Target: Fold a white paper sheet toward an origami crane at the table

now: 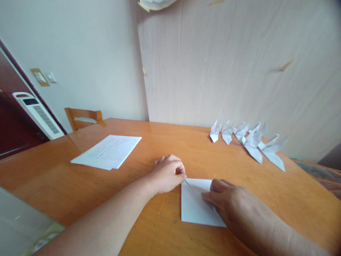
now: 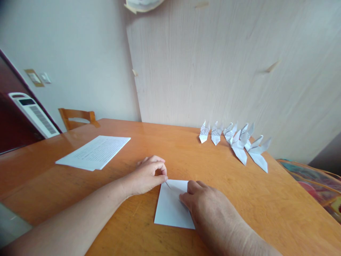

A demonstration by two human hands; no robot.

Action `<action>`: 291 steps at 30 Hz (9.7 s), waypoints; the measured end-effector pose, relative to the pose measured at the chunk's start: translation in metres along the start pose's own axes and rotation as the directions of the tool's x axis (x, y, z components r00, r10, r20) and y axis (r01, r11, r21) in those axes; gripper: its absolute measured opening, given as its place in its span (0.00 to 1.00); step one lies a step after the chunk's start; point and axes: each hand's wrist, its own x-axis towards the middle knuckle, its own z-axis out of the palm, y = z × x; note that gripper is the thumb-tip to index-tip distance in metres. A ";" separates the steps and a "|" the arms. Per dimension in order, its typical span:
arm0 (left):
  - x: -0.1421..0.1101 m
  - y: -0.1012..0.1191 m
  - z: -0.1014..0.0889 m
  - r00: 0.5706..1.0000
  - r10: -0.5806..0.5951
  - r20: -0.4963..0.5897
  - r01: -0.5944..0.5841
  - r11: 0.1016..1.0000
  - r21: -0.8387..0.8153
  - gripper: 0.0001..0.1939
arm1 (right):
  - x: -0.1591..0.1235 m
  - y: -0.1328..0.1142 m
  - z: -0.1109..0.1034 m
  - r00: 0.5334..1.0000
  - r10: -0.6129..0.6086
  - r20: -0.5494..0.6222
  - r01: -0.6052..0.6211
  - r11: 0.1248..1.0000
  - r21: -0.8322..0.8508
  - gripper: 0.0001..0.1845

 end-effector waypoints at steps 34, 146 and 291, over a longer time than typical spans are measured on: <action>0.000 0.008 -0.003 0.999 -0.040 0.001 0.040 0.999 0.007 0.05 | 0.005 -0.015 -0.020 0.977 0.203 0.060 -0.208 0.974 0.094 0.10; -0.014 0.030 0.011 0.926 0.377 0.034 -0.372 0.923 -0.097 0.06 | -0.025 -0.021 -0.031 0.997 -0.071 0.032 0.076 0.976 -0.202 0.15; -0.048 0.030 -0.012 0.821 0.550 0.153 -0.571 0.779 0.259 0.19 | -0.026 -0.012 -0.047 0.998 -0.031 -0.055 0.031 1.000 -0.002 0.13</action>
